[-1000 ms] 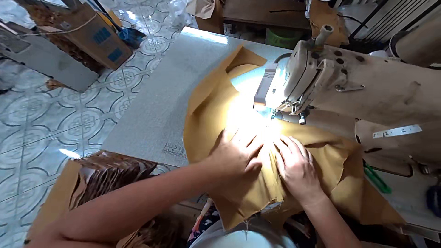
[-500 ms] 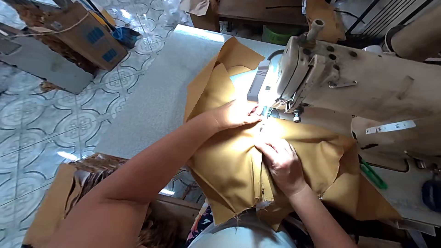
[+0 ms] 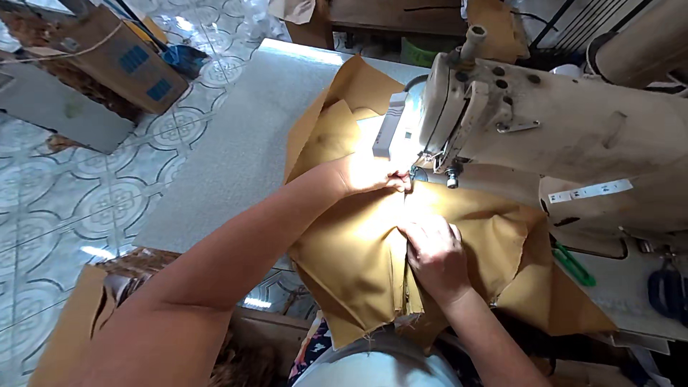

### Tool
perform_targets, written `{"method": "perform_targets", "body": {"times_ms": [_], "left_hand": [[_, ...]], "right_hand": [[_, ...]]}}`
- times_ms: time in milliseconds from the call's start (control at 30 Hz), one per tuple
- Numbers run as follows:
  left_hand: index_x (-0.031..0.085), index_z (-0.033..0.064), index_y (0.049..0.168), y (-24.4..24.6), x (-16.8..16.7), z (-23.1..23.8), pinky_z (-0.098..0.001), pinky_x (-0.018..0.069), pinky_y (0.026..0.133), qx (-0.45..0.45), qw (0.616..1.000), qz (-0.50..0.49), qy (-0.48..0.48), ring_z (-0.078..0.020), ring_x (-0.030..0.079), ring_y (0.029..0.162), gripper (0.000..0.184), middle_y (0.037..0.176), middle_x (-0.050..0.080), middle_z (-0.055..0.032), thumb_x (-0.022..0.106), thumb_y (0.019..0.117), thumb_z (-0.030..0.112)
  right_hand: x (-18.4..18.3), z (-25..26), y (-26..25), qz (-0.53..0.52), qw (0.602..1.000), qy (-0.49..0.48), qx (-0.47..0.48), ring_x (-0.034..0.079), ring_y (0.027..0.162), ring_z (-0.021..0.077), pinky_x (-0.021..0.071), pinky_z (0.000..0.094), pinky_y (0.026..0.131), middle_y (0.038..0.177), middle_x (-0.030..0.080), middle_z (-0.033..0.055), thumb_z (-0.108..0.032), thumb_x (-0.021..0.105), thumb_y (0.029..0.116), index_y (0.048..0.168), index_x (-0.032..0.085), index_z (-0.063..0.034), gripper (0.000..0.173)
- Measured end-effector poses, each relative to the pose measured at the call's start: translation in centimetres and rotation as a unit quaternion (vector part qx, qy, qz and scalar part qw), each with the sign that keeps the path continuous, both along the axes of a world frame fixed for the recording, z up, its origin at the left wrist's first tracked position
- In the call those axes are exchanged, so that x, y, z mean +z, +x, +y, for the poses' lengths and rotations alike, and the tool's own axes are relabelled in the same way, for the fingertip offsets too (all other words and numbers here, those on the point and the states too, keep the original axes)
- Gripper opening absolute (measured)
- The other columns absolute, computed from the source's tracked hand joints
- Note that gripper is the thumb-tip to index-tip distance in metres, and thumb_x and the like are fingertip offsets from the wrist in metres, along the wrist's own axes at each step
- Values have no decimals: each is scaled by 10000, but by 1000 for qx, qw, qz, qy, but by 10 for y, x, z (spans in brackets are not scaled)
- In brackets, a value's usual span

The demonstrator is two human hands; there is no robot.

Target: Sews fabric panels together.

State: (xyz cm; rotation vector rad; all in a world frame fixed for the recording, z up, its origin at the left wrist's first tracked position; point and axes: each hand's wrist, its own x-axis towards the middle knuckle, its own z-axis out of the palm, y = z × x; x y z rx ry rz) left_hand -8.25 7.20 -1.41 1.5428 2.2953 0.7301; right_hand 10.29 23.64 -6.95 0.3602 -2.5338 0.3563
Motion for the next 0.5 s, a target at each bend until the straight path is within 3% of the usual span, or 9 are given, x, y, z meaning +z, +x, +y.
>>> {"method": "perform_targets", "body": {"times_ms": [67,167,333,500], "left_hand": [[762,67,992,6,-2,3,-370,523,804,6,1000,7,29,-172,679,876,192,927,718,-82,611,1014,184],[747,94,994,14,-14,5,-414,541,772,50,997,11,61,-183,687,861,227,913,716,-66,582,1030,245],[776,142,1033,26,-21,2,-421,555,832,108,990,39,82,-167,710,913,167,959,748,-32,658,992,253],[706,133,1098,24,-25,-11,-373,529,768,184,981,-26,61,-109,651,824,272,868,690,5,694,931,347]], "right_hand": [[1,0,1,2,1000,-6,-12,700,1021,276,550,418,822,1034,763,58,-185,632,953,1026,802,-199,186],[-2,-1,1,3,999,-10,-35,681,1094,286,540,423,896,1117,755,61,-187,621,958,1018,807,-198,196],[-6,-8,5,-6,999,8,-34,721,1014,291,561,439,861,1039,780,72,-192,616,958,1027,813,-181,210],[-6,-21,9,3,1000,0,-17,729,963,272,565,414,872,990,779,70,-186,628,943,1012,813,-187,198]]}}
